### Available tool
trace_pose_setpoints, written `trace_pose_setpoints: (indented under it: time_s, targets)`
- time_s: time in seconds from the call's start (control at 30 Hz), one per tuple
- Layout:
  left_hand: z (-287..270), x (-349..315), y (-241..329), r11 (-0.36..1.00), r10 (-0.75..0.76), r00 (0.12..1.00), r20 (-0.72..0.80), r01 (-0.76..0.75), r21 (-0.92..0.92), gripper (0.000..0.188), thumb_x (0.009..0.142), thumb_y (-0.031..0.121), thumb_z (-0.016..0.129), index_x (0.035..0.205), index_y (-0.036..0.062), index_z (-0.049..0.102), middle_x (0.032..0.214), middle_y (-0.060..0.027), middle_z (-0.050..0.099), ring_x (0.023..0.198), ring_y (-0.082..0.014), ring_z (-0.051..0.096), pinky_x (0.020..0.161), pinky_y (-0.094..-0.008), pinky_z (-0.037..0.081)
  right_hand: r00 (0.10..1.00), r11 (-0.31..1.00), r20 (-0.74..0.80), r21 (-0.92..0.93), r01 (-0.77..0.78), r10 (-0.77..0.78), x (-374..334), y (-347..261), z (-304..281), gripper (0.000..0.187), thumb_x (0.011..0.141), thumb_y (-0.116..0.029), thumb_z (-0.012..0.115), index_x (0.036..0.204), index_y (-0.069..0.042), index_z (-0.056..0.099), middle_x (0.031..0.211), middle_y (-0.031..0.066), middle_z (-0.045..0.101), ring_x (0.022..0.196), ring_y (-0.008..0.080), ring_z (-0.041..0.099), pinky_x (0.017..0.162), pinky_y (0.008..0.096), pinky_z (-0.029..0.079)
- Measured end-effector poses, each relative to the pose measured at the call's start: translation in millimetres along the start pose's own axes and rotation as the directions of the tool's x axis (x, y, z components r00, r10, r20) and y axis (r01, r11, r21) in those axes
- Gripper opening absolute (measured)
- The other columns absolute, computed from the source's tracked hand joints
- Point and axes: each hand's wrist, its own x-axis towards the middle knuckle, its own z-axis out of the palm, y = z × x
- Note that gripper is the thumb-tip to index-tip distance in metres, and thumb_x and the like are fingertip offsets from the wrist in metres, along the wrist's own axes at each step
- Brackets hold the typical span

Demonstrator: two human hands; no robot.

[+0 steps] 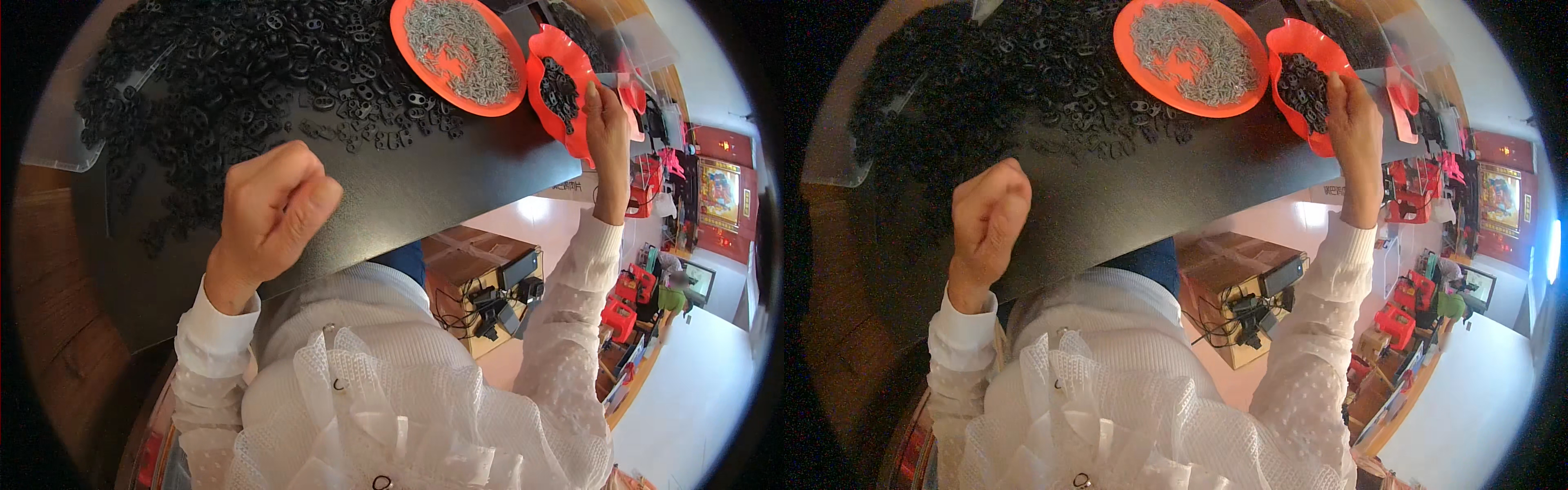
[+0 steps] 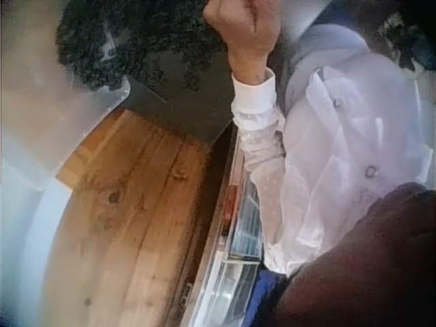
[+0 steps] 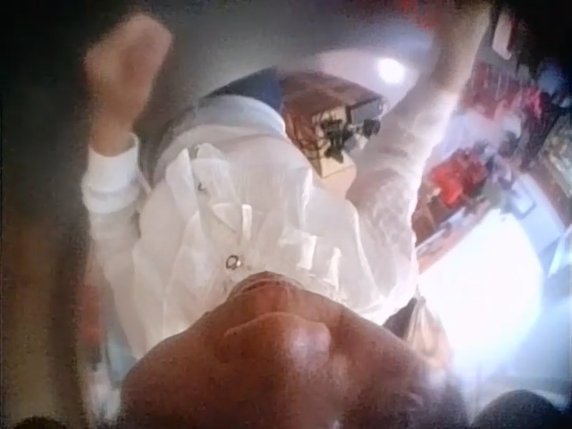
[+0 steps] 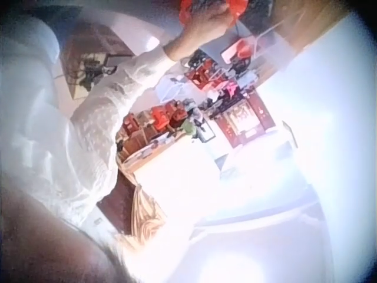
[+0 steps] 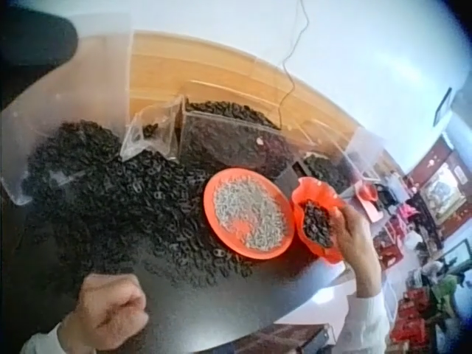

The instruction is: The person assembles small black plastic components by hand at a table.

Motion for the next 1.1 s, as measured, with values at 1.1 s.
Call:
trace_pose_setpoints:
  time_s: [1.1]
  targets:
    - [-162, -100, -70, 0.834, -0.393, 0.854, -0.340, 0.176, -0.523, 0.041, 0.098, 0.031, 0.037, 0.065, 0.0071, 0.043, 0.058, -0.0021, 0.039, 0.050, -0.0088, 0.031, 0.046, -0.0237, 0.022, 0.670, 0.653, 0.119, 0.399, 0.644, -0.733, -105, -369, 158, 0.016, 0.082, -0.015, 0.061, 0.092, -0.005, 0.054, 0.084, 0.0124, 0.052, 0.069, 0.0332, 0.060, 0.056, 0.0416, 0.049]
